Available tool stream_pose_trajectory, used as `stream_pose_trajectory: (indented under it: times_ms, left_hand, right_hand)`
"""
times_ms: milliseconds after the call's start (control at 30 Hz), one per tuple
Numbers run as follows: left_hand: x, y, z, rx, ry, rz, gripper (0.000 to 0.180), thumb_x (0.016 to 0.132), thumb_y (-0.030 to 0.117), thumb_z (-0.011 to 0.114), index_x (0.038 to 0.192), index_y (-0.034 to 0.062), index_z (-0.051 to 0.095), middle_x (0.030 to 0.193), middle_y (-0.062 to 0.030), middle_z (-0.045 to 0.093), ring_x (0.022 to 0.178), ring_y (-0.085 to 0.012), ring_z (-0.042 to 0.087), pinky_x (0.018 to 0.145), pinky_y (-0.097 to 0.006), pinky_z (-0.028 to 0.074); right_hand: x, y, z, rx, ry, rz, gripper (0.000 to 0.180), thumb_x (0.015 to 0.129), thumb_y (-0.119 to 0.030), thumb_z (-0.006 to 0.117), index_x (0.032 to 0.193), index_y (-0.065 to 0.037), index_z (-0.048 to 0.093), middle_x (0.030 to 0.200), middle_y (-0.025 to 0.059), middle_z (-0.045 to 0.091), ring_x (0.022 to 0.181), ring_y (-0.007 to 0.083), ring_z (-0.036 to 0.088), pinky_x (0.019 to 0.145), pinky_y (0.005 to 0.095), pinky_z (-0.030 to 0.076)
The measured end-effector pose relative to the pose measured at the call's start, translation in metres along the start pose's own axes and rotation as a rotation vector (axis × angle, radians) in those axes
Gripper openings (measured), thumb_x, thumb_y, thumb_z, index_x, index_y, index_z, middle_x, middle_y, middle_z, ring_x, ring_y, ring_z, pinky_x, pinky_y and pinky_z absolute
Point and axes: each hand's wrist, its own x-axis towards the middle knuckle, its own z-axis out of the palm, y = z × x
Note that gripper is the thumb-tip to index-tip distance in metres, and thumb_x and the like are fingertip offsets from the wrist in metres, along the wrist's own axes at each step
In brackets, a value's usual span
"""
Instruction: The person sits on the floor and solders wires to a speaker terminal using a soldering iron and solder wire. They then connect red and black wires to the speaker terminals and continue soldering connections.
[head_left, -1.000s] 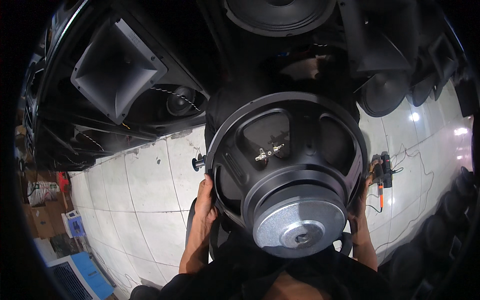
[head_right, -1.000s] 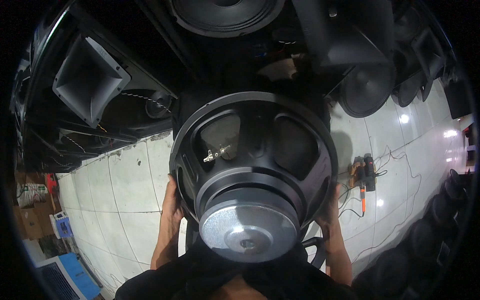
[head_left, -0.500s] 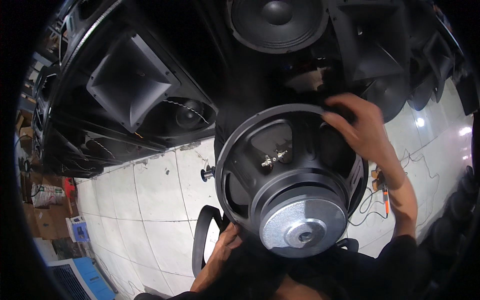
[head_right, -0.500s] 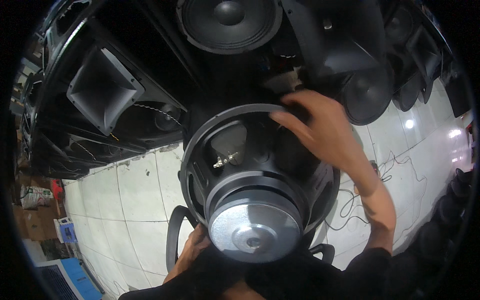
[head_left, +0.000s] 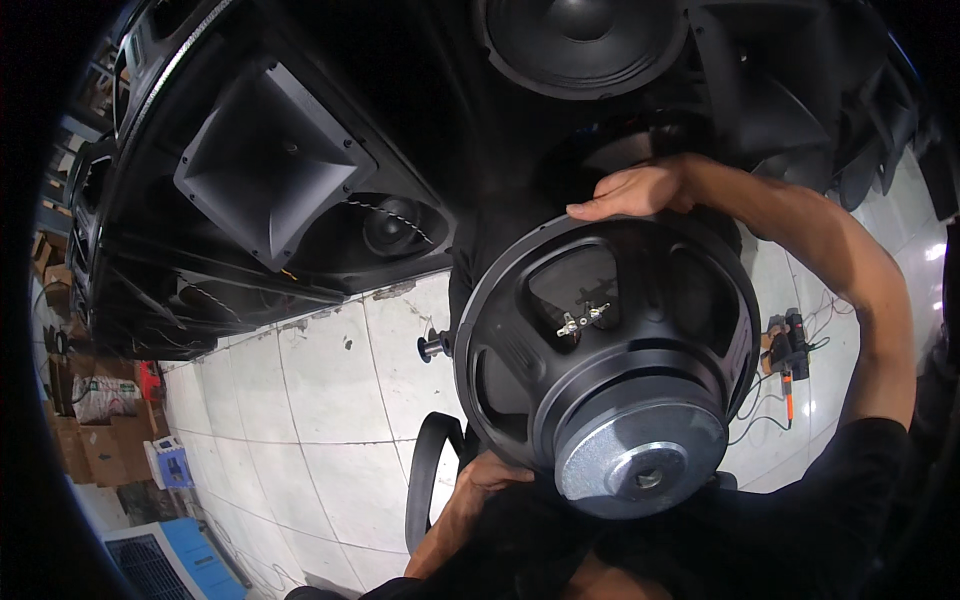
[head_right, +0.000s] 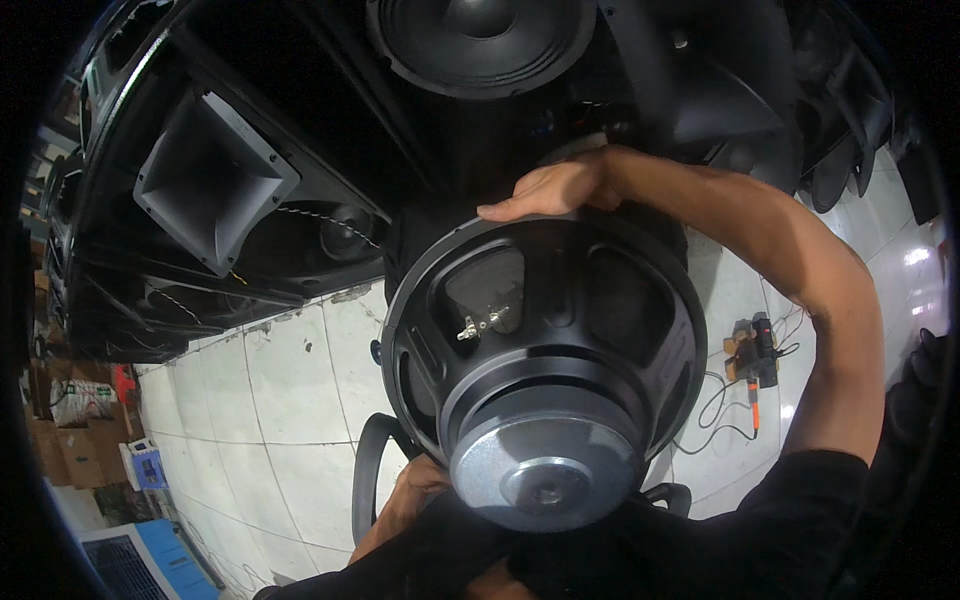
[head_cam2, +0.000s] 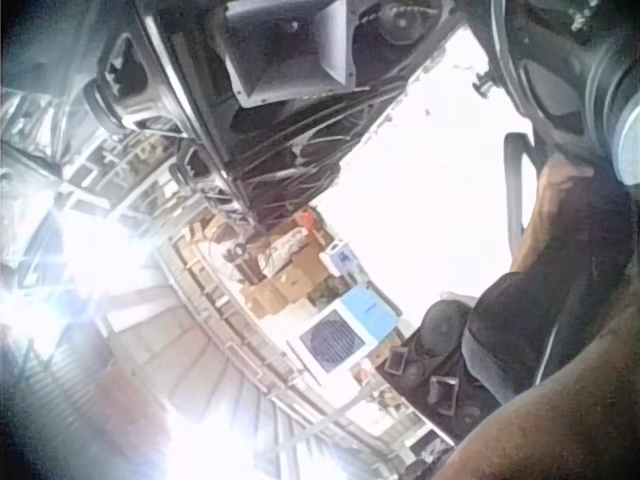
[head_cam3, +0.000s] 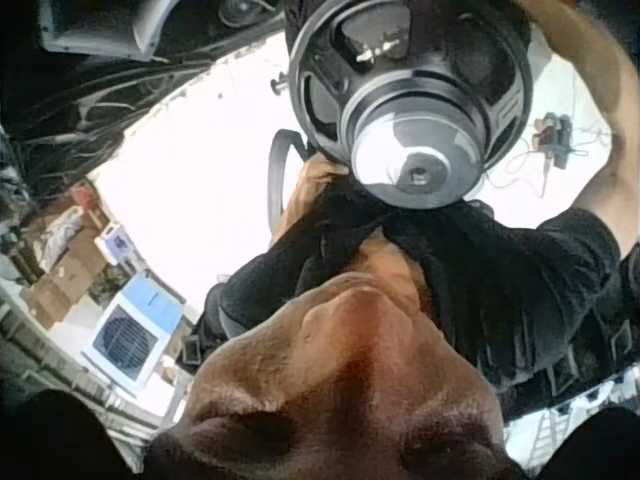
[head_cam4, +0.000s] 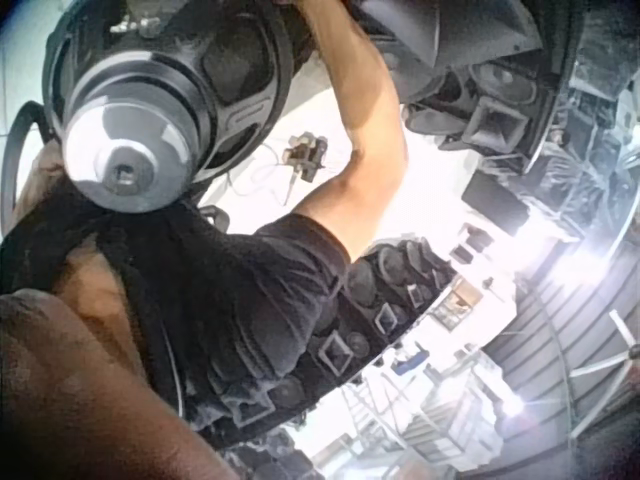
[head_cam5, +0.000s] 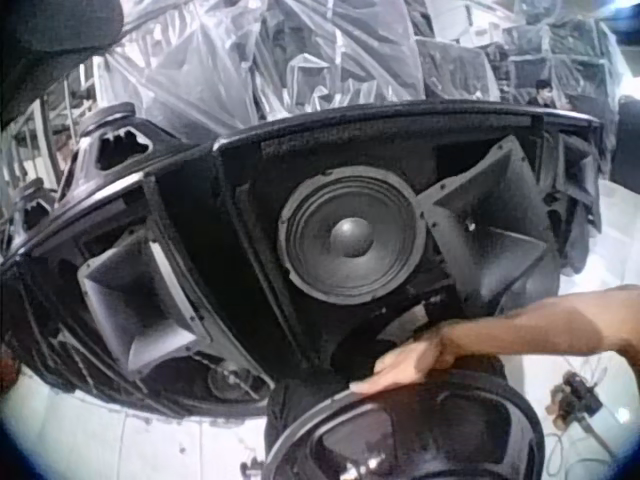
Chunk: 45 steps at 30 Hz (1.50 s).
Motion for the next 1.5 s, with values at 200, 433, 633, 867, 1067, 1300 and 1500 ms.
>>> stream_pose_trajectory:
  times_ms: [200, 433, 633, 867, 1067, 1300, 1500]
  left_hand:
    - [-0.002, -0.006, -0.011, -0.016, -0.01, -0.004, 0.033, 0.071, 0.006, 0.078, 0.101, 0.0021, 0.066, 0.077, -0.0016, 0.059, 0.052, -0.0087, 0.05, 0.041, -0.022, 0.03]
    - [-0.008, 0.007, -0.002, -0.079, -0.008, -0.046, 0.027, 0.073, 0.01, 0.078, 0.097, 0.0028, 0.067, 0.078, -0.0016, 0.059, 0.057, -0.0111, 0.047, 0.047, -0.025, 0.028]
    - [-0.011, 0.006, 0.002, -0.096, 0.007, 0.05, 0.042, 0.081, 0.025, 0.069, 0.115, 0.004, 0.058, 0.105, -0.0077, 0.056, 0.09, -0.0214, 0.047, 0.074, -0.036, 0.032]
    - [-0.013, 0.034, 0.043, -0.669, 0.118, 0.516, 0.066, 0.093, 0.05, 0.056, 0.14, 0.0063, 0.043, 0.141, -0.0142, 0.047, 0.132, -0.0335, 0.041, 0.11, -0.052, 0.03]
    - [-0.016, 0.093, 0.089, -0.633, 0.464, 0.638, 0.042, 0.098, 0.037, 0.053, 0.118, 0.0006, 0.06, 0.114, -0.0075, 0.065, 0.107, -0.0207, 0.059, 0.096, -0.036, 0.045]
    - [-0.03, 0.18, 0.072, -0.425, 0.531, 0.508, 0.041, 0.095, 0.034, 0.059, 0.114, -0.0027, 0.062, 0.107, -0.0112, 0.066, 0.096, -0.0229, 0.062, 0.089, -0.035, 0.048]
    - [-0.013, 0.194, 0.052, -0.363, 0.531, 0.483, 0.039, 0.093, 0.033, 0.063, 0.106, -0.0034, 0.066, 0.1, -0.011, 0.068, 0.09, -0.0208, 0.064, 0.084, -0.032, 0.049]
  right_hand:
    - [-0.001, -0.001, 0.001, -0.03, 0.044, 0.07, 0.099, 0.087, -0.074, 0.044, 0.139, 0.01, 0.037, 0.146, 0.0296, 0.033, 0.14, 0.0406, 0.026, 0.113, 0.0496, 0.024]
    - [0.006, 0.008, 0.0, -0.014, 0.084, 0.072, 0.088, 0.086, -0.073, 0.046, 0.132, 0.002, 0.05, 0.14, 0.0232, 0.043, 0.133, 0.0343, 0.037, 0.108, 0.0444, 0.031]
    - [0.005, 0.008, -0.001, -0.004, 0.103, 0.03, 0.083, 0.088, -0.069, 0.05, 0.127, 0.004, 0.055, 0.131, 0.0215, 0.049, 0.125, 0.0308, 0.044, 0.104, 0.0402, 0.035]
    - [-0.006, 0.017, 0.008, -0.123, 0.349, -0.172, 0.053, 0.092, -0.05, 0.058, 0.076, -0.001, 0.068, 0.062, 0.0089, 0.057, 0.062, 0.015, 0.054, 0.062, 0.0316, 0.043]
    - [-0.024, 0.029, 0.022, -0.154, 0.717, -0.237, 0.057, 0.092, -0.042, 0.06, 0.058, 0.003, 0.056, 0.05, 0.0081, 0.046, 0.052, 0.0157, 0.044, 0.054, 0.0343, 0.037]
    - [-0.048, 0.047, 0.042, 0.03, 0.944, -0.035, 0.047, 0.091, -0.04, 0.062, 0.085, 0.006, 0.07, 0.077, 0.0264, 0.066, 0.078, 0.0351, 0.067, 0.074, 0.0401, 0.048]
    - [-0.056, 0.054, 0.067, 0.063, 1.169, 0.063, 0.041, 0.09, -0.036, 0.064, 0.092, 0.005, 0.069, 0.081, 0.0239, 0.067, 0.081, 0.0383, 0.066, 0.074, 0.0419, 0.049]
